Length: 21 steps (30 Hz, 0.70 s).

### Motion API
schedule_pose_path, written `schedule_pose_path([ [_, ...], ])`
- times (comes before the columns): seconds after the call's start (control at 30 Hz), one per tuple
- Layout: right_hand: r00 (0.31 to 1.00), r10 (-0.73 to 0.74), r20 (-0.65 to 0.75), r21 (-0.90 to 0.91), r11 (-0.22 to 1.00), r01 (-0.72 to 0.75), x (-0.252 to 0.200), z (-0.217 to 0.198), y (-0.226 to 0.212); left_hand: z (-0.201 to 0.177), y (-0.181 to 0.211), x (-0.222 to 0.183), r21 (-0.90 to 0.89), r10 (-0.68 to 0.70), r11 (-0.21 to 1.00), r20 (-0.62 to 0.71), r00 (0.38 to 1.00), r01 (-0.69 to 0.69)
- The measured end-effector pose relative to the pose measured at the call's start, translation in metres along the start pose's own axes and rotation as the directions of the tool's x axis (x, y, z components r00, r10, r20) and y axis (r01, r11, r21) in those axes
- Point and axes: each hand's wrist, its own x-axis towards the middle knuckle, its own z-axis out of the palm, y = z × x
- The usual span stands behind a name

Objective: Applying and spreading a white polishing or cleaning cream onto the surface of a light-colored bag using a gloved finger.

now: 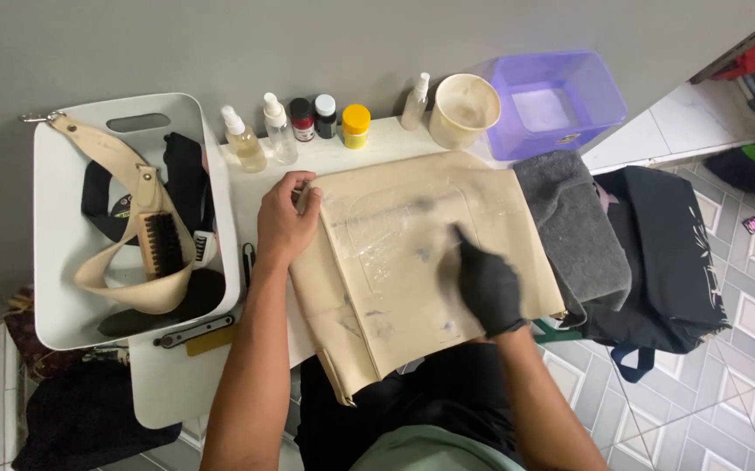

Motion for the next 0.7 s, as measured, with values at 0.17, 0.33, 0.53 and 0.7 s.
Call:
schedule_pose_path([
  [0.17, 0.992, -0.057, 0.109, 0.105, 0.993, 0.046, 0.004, 0.008, -0.003, -0.002, 0.002, 0.003, 0.002, 0.013, 1.0, -0.005, 1.0, -0.013],
  [0.33, 0.996, 0.085, -0.04, 0.174, 0.982, -0.076, 0.012, 0.005, 0.022, -0.003, 0.004, -0.001, -0.016, -0.013, 1.0, 0.0, 1.0, 0.013],
  [0.53, 0.975, -0.211, 0.061, 0.257, 0.948, 0.189, -0.002, 0.002, 0.002, -0.001, 0.001, 0.001, 0.017, -0.015, 1.0, 0.006, 1.0, 0.015],
  [0.7, 0.997, -0.017, -0.082, 0.22, 0.975, 0.035, 0.01, 0.01, 0.006, -0.002, 0.002, 0.0, -0.013, -0.004, 1.0, 0.007, 1.0, 0.004],
])
